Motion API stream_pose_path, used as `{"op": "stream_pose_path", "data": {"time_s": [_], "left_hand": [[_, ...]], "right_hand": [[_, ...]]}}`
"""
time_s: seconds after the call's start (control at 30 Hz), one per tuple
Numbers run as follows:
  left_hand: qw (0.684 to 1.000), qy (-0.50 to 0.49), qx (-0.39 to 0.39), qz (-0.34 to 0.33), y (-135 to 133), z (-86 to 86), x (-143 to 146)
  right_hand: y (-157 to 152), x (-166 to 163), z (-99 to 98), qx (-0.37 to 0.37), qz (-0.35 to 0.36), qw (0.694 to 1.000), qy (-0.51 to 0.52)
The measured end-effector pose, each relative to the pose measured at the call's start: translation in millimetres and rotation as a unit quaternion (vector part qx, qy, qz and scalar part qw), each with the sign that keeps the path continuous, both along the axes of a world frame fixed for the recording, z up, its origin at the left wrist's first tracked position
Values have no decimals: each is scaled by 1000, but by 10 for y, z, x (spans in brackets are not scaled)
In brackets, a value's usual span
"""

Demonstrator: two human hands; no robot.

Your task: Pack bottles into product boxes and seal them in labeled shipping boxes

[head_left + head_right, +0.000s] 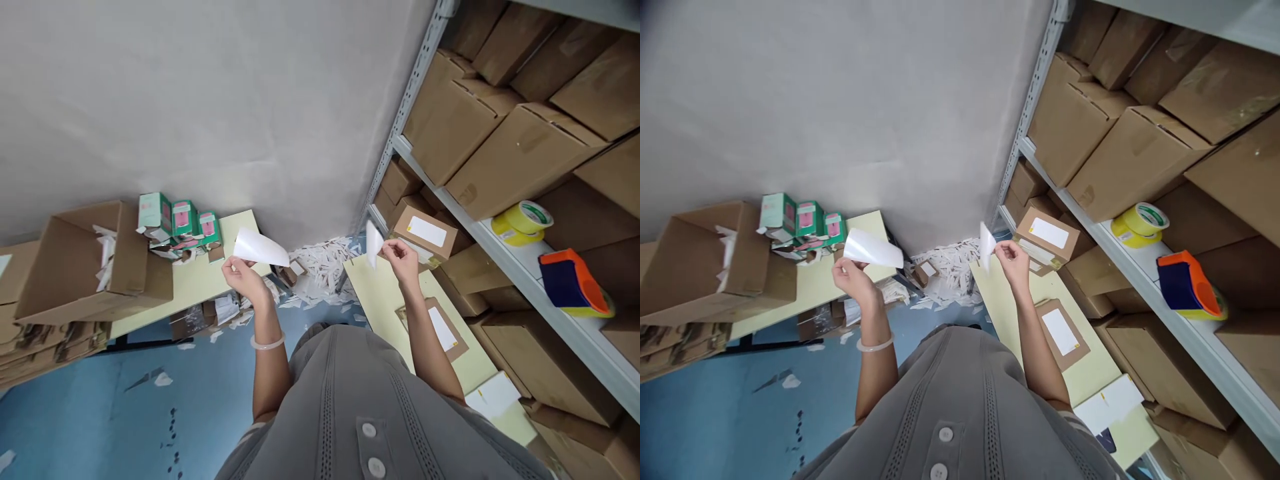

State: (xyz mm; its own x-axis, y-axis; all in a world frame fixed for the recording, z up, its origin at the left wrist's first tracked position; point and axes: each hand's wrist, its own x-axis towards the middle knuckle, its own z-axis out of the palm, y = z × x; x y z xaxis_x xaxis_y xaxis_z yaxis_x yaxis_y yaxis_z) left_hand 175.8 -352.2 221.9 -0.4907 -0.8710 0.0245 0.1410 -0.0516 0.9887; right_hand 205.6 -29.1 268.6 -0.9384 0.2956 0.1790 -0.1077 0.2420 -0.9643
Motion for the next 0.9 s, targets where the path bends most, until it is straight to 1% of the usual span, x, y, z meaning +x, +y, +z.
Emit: {"op": "stream_pose_path", "data": {"time_s": [0.1, 0.2, 0.33, 0.47, 0.53, 0.6, 0.67, 0.73, 0.83, 0.9], "left_hand": [[999, -15, -27, 27, -167, -44, 92], [999, -16, -36, 37, -245, -58, 145], [999, -10, -32, 36, -255, -45, 161], [1000, -1, -10, 25, -180, -22, 147], [1000, 1, 0, 16, -124, -5, 136], [1000, 6, 2, 6, -67, 18, 126], [1000, 13, -3, -4, -19, 48, 124], [1000, 16, -12, -13, 17, 79, 128], [999, 8, -25, -21, 52, 116, 136], [999, 2, -31, -31, 85, 136, 133]], "right_hand": [[-113, -178, -29, -10, 35, 999, 5], [-255, -363, -65, -9, 61, 998, 24], [-429, -583, -135, 9, 73, 997, 29], [-512, -726, -267, 22, 104, 994, 17], [-510, -751, -358, 36, 130, 991, -8], [-483, -742, -458, 60, 147, 986, -53], [-441, -707, -554, 82, 146, 981, -96], [-395, -662, -629, 88, 138, 979, -119], [-345, -598, -672, 73, 125, 981, -129], [-341, -555, -640, 52, 117, 984, -126]]}}
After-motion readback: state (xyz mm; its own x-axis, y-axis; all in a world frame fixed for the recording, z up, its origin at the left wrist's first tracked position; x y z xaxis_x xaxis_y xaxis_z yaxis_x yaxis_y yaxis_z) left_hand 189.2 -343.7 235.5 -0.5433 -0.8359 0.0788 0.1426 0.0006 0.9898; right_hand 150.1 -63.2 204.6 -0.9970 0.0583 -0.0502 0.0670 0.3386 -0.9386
